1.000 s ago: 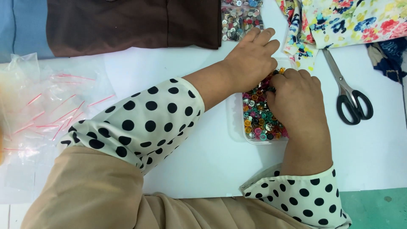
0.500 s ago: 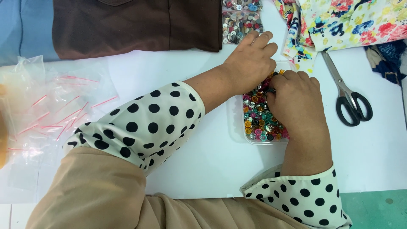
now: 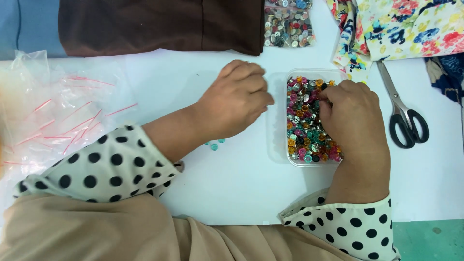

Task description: The person sorts colorful buttons from a container onto a white table, separating them by color. They place pink buttons into a small zip-lock bag, seal it, and repeat the process with teal buttons, placing them into another bag.

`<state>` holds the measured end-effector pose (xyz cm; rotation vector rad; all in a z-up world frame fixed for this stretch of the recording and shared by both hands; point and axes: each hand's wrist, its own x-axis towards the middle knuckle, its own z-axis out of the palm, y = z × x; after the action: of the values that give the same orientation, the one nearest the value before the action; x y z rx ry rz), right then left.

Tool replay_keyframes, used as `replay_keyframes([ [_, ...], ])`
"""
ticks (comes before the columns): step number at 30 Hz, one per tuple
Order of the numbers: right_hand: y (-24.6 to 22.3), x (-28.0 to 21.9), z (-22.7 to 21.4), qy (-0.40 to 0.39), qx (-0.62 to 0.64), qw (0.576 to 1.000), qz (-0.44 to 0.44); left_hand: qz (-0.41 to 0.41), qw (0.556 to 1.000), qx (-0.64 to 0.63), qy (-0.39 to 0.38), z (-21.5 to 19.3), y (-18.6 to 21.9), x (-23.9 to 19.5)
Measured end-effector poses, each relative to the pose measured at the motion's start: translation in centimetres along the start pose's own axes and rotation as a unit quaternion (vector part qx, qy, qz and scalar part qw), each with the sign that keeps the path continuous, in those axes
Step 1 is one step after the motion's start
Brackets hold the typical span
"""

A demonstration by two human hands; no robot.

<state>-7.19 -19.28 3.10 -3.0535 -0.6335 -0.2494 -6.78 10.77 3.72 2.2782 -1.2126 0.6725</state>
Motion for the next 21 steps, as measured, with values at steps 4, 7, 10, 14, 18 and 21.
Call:
replay_keyframes([
  [4,-0.5,0.1,0.1,-0.011,-0.043,0.999,0.005,-0.05,0.998,-0.03,-0.006,-3.8,0.2,-5.2],
  [7,-1.0,-0.1,-0.5,-0.036,-0.087,0.996,0.006,-0.083,0.996,-0.036,0.002,-5.6,0.9,-8.0],
  [10,-1.7,-0.2,-1.2,-0.03,-0.094,0.995,-0.029,-0.124,0.991,-0.045,0.022,-6.4,1.5,-10.2],
  [14,-5.3,-0.3,-2.9,0.092,-0.037,0.99,-0.102,-0.158,0.984,-0.078,0.039,-6.7,1.9,-12.3],
  [18,-13.5,-0.2,-3.7,0.115,0.133,0.967,-0.185,-0.159,0.983,-0.086,0.017,-6.2,1.0,-13.6],
  [21,-17.3,-0.1,-2.1,0.049,0.175,0.946,-0.268,-0.155,0.984,-0.082,0.01,-5.6,0.4,-13.8],
])
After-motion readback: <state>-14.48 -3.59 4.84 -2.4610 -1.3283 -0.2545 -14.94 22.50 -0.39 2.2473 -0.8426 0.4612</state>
